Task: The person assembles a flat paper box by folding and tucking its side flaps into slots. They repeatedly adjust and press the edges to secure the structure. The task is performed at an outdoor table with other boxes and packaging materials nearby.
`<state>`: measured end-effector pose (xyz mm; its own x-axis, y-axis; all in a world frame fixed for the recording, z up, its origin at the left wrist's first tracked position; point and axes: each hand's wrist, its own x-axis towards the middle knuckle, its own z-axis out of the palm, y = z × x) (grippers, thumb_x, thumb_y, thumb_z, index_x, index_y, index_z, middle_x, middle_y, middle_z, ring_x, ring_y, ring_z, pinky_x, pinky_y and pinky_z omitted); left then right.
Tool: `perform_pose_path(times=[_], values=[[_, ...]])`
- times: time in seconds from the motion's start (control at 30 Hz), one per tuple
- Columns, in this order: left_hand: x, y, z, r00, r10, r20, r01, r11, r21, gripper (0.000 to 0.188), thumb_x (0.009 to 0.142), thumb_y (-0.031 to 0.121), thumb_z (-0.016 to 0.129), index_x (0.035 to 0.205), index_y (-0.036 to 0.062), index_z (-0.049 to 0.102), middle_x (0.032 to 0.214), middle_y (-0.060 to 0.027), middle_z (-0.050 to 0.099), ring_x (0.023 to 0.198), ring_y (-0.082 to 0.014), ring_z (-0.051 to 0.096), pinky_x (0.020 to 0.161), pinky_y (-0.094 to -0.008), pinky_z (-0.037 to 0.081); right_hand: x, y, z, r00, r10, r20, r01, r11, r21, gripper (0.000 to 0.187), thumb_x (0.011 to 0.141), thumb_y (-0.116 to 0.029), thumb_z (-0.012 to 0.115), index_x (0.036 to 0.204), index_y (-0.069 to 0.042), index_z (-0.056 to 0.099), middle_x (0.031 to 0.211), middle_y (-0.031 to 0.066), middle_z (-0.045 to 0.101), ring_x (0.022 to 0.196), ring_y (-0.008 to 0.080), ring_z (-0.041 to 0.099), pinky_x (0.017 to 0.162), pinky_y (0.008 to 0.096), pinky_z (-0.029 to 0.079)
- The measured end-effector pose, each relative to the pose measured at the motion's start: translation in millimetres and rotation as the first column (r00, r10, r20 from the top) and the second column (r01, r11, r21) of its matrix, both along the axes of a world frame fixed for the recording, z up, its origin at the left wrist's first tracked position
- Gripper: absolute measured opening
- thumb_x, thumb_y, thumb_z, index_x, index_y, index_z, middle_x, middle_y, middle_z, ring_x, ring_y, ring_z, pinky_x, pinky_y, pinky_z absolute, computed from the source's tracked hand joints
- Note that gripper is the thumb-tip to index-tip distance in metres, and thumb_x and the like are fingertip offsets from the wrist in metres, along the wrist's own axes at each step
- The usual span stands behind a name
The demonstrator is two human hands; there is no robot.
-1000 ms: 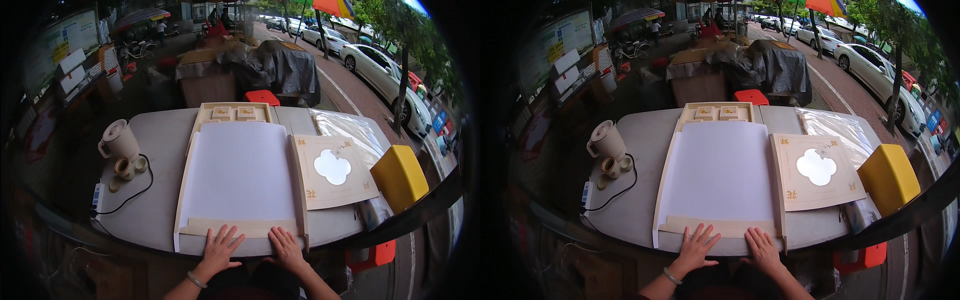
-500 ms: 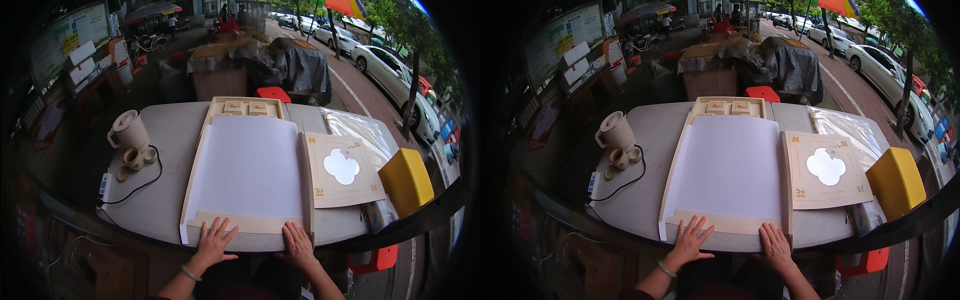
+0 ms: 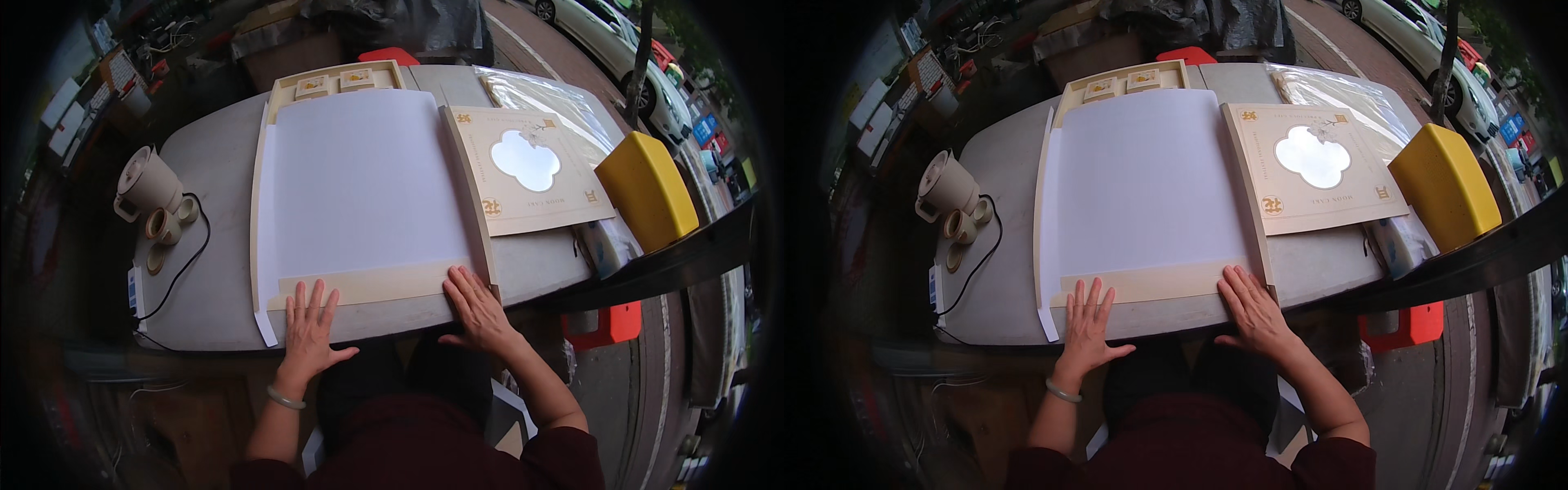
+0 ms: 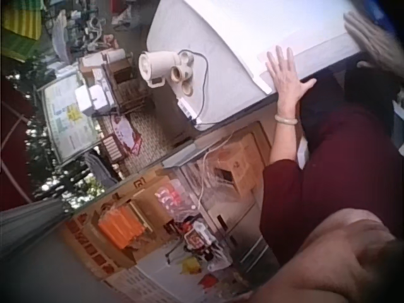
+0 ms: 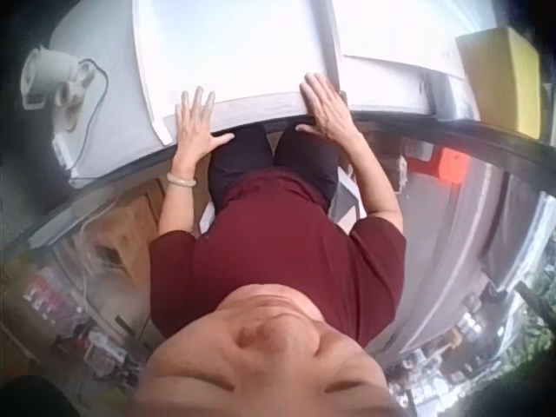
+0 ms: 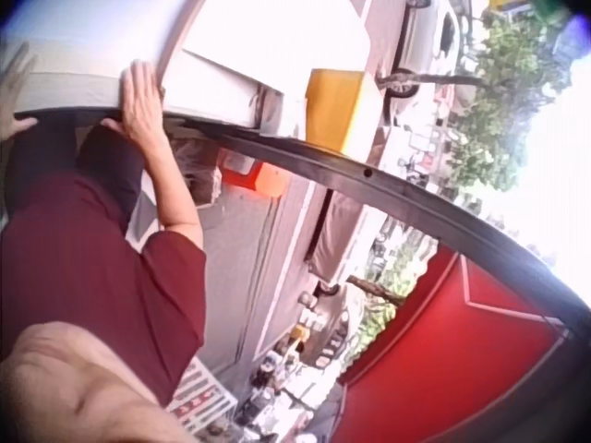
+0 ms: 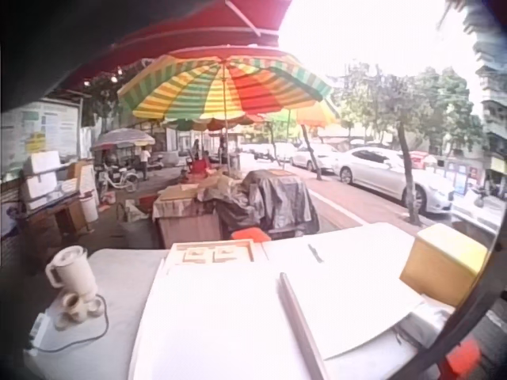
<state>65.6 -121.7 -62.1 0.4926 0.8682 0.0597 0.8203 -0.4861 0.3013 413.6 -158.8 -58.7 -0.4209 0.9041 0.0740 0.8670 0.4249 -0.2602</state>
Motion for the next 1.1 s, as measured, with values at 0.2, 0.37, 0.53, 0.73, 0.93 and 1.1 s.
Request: perform_pose_path(times=[0.2,0.37,0.53,0.73,0.93,1.1], values=[[0.0,-8.2,1.5,0.997,0.049,-0.066,-0.046,0.998,0.046,0.118,0.055,0.049,0.09,0.154,0.02,0.032,0.16,-0.0227,0.015,0.147,-0.0478,0.011,0.116,-0.0637,0.015,-6.9,-17.8,-3.2,0.985,-0.113,0.134,0.112,0.994,0.015,0.104,0.066,-0.046,0.084,0.149,-0.007,0.033,0.157,0.0157,0.028,0.145,0.0423,0.024,0.114,0.0519,0.028],[-5.9,-4.6,1.6,0.999,0.035,-0.013,-0.034,0.998,0.047,0.117,0.054,0.047,0.091,0.152,0.0198,0.033,0.159,-0.0225,0.016,0.146,-0.0477,0.013,0.115,-0.0635,0.018,-8.1,-14.4,2.2,0.992,-0.111,0.06,0.113,0.993,-0.033,0.111,0.065,-0.045,0.085,0.149,-0.001,0.029,0.158,0.0166,0.025,0.146,0.0424,0.02,0.113,0.0541,0.028],[-17.2,-5.1,-5.3,0.998,0.001,0.065,-0.005,0.998,0.058,0.118,0.055,0.045,0.091,0.151,0.0088,0.031,0.16,-0.0167,0.02,0.147,-0.0434,0.017,0.116,-0.0629,0.019,-1.0,-20.5,-9.9,0.981,-0.086,0.175,0.083,0.996,0.024,0.114,0.062,-0.04,0.087,0.15,0.001,0.027,0.16,0.0176,0.022,0.149,0.0386,0.019,0.114,0.0525,0.028],[-19.7,-7.9,3.0,0.999,0.031,0.031,-0.033,0.998,0.049,0.115,0.055,0.046,0.091,0.148,0.0078,0.037,0.157,-0.0174,0.026,0.145,-0.0439,0.021,0.114,-0.064,0.021,-7.0,-18.1,-12.5,0.982,-0.083,0.169,0.084,0.996,0.002,0.111,0.063,-0.037,0.086,0.148,0.003,0.028,0.158,0.0211,0.024,0.147,0.0379,0.023,0.115,0.0511,0.028],[-12.9,-4.5,3.0,1.0,0.028,0.004,-0.029,0.999,0.045,0.115,0.053,0.047,0.09,0.147,0.0061,0.038,0.157,-0.0188,0.027,0.145,-0.0447,0.021,0.114,-0.0645,0.02,-11.8,-17.3,-7.9,0.973,-0.131,0.192,0.117,0.99,0.081,0.107,0.061,-0.038,0.087,0.145,0.004,0.036,0.159,0.0216,0.022,0.147,0.0378,0.023,0.117,0.0503,0.026],[11.0,-12.2,12.6,0.992,-0.004,0.125,-0.009,0.994,0.104,0.122,0.052,0.045,0.091,0.151,0.0066,0.03,0.159,-0.0186,0.02,0.147,-0.0436,0.016,0.115,-0.0644,0.018,-65.9,-9.8,25.9,0.985,-0.15,0.081,0.148,0.989,0.025,0.116,0.058,-0.046,0.087,0.146,0.007,0.034,0.158,0.0211,0.022,0.149,0.0371,0.018,0.119,0.0509,0.019]])
